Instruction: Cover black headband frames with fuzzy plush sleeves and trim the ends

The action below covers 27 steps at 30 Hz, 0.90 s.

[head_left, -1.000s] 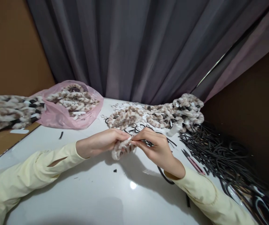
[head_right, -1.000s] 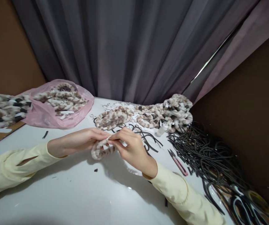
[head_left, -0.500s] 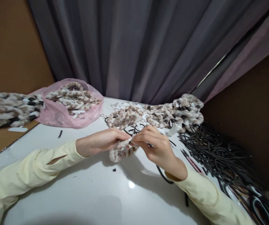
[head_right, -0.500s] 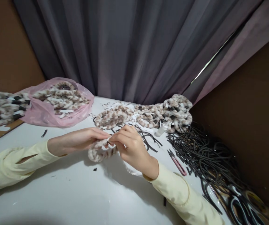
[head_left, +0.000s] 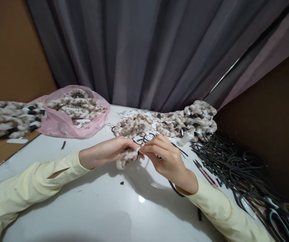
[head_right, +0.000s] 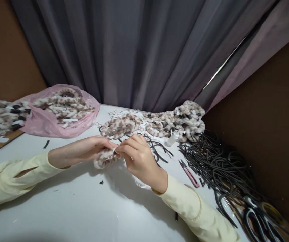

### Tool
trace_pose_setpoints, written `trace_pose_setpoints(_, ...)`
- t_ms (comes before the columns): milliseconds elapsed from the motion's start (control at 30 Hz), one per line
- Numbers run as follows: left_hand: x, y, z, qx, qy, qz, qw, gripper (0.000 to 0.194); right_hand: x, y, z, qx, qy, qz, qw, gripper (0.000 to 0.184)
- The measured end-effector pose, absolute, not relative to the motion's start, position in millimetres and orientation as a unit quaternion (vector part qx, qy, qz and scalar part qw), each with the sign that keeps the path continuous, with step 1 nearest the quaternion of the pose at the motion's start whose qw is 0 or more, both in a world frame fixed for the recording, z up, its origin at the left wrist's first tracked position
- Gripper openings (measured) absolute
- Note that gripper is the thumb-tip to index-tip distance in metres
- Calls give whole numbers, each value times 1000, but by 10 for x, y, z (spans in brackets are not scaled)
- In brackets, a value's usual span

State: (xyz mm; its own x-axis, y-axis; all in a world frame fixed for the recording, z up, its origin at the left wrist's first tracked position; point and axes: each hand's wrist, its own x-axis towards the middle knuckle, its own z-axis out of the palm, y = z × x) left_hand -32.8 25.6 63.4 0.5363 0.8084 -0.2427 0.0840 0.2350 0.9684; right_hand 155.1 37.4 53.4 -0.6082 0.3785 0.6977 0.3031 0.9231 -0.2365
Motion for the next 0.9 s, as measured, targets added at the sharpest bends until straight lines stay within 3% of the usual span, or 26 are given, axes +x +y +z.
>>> trace_pose_setpoints(267, -330, 212, 625, 688, 448, 247, 515, 30, 1555, 364, 527, -201, -892, 39, 402, 13)
trace_pose_setpoints(433, -294, 193, 625, 726, 458, 253, 446, 26, 1598, 337, 584, -218, -907, 25, 359, 13)
trace_pose_setpoints(567, -298, 178, 595, 743, 481, 262, 386, 25, 1668, 316, 689, -248, -923, -21, 294, 13)
trace_pose_setpoints(733, -290, 108, 570, 770, 497, 283, 284, 20, 1723, 327, 763, -251, -921, -89, 286, 13)
trace_pose_setpoints(900, -267, 25, 553, 791, 460, 295, 275, 8, 1714, 402, 729, -222, -921, -174, 268, 20)
